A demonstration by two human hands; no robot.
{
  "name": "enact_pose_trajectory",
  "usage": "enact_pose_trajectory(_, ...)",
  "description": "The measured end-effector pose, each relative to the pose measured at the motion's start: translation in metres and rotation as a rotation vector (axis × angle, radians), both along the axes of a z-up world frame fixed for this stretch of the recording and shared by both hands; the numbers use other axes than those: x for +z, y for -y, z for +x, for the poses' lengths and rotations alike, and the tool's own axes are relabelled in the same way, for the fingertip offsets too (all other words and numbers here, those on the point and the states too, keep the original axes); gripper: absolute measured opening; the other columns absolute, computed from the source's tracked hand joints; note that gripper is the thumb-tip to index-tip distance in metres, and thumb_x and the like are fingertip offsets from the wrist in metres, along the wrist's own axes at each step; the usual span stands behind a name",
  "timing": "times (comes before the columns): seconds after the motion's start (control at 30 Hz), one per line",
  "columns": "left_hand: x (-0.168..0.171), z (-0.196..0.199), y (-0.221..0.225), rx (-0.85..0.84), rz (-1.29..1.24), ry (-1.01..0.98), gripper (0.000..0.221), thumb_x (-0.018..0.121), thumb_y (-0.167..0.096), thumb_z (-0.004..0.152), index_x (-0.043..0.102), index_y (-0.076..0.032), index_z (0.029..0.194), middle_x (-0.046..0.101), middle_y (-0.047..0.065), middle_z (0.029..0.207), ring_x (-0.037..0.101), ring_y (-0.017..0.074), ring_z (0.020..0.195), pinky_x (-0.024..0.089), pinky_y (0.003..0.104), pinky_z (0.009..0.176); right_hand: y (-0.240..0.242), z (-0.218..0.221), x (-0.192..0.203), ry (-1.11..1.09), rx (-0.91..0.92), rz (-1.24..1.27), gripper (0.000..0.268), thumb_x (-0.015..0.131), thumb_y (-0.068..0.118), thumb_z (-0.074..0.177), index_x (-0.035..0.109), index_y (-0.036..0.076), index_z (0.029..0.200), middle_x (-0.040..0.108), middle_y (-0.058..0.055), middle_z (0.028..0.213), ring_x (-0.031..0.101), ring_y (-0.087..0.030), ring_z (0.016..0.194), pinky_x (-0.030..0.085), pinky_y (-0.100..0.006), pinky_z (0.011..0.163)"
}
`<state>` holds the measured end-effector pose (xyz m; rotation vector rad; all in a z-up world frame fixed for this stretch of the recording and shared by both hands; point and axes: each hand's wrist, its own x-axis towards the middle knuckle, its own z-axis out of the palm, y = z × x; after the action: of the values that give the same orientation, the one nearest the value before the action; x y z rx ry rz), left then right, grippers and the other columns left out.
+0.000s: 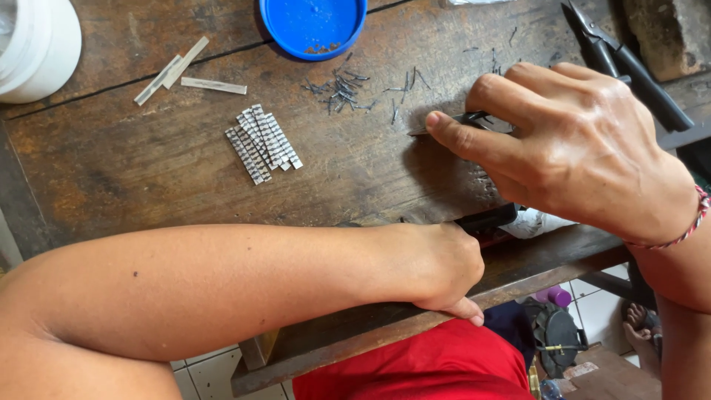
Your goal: Using pliers to trim or remove excess material from small metal jewelry pins on a wooden workbench.
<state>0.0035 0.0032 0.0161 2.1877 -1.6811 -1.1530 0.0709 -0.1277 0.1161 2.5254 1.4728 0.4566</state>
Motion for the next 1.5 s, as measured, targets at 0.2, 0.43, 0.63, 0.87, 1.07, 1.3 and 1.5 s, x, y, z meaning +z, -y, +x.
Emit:
enact_pose_trajectory(0.2,0.009,0.003,-0.005,0.017,0.000,-0.034,0.077,0.051,-0.074,0.088,0.078,-0.002,0.096,0.077,0.015,0.095,0.073,0.0356,0.086,0.059,0.045,0.076,0.004,-0.002,0.000,-0.008,0.027,-0.021,0.036,0.062,0.008,0.098,0.065,0.021,0.132,0.058,-0.001,0.097,0.055,-0.021,0.069,0.046,-0.034,0.057)
enact_pose_trajectory(0.43,0.011,0.006,-0.004,0.005,0.043,-0.030,0.080,0.048,-0.075,0.087,0.077,-0.003,0.102,0.077,0.016,0.100,0.072,0.0385,0.093,0.059,0.048,0.080,0.007,0.005,0.006,0.036,0.036,0.001,0.036,0.065,0.010,0.098,0.067,0.024,0.131,0.062,0.002,0.101,0.057,-0.018,0.071,0.045,-0.031,0.057)
enact_pose_trajectory(0.63,0.009,0.006,0.001,-0.042,0.062,-0.011,0.080,0.050,-0.077,0.089,0.076,-0.003,0.106,0.076,0.017,0.104,0.071,0.0408,0.094,0.058,0.048,0.081,0.020,0.006,0.025,-0.326,0.032,0.408,0.019,0.062,0.001,0.118,0.077,0.002,0.128,0.064,-0.015,0.105,0.062,-0.028,0.078,0.049,-0.040,0.070)
enact_pose_trajectory(0.87,-0.001,0.003,0.000,-0.018,-0.070,0.024,0.079,0.056,-0.076,0.090,0.076,-0.001,0.100,0.076,0.017,0.097,0.073,0.0387,0.086,0.058,0.046,0.081,0.031,-0.030,0.006,-0.828,-0.193,1.256,0.035,0.043,0.019,0.118,0.048,-0.011,0.135,0.047,-0.018,0.085,0.053,-0.022,0.065,0.042,-0.029,0.063)
enact_pose_trajectory(1.07,-0.022,-0.008,0.002,-0.055,-0.231,0.146,0.070,0.060,-0.073,0.091,0.077,-0.005,0.090,0.076,0.013,0.084,0.074,0.0372,0.076,0.058,0.046,0.069,0.023,-0.049,-0.032,-0.689,-0.111,1.610,0.032,0.047,0.037,0.117,0.051,0.005,0.122,0.045,-0.014,0.094,0.048,-0.021,0.057,0.047,-0.032,0.049)
enact_pose_trajectory(1.3,0.082,0.021,-0.078,0.042,-0.910,0.000,0.024,0.059,-0.023,0.101,0.056,-0.009,0.081,0.060,0.009,0.080,0.065,0.0338,0.069,0.047,0.050,0.050,0.030,-0.057,-0.062,-0.692,-0.280,1.417,0.048,0.045,0.043,0.113,0.063,-0.001,0.113,0.053,-0.012,0.069,0.052,-0.018,0.059,0.040,-0.030,0.059)
enact_pose_trajectory(1.5,0.122,0.106,-0.175,0.389,-0.933,0.601,0.009,0.065,-0.002,0.090,0.072,0.000,0.095,0.069,0.016,0.107,0.067,0.0349,0.092,0.043,0.046,0.072,0.022,-0.055,-0.058,-0.679,-0.288,1.425,0.047,0.046,0.035,0.110,0.061,-0.009,0.107,0.047,-0.010,0.066,0.047,-0.019,0.056,0.035,-0.032,0.060)
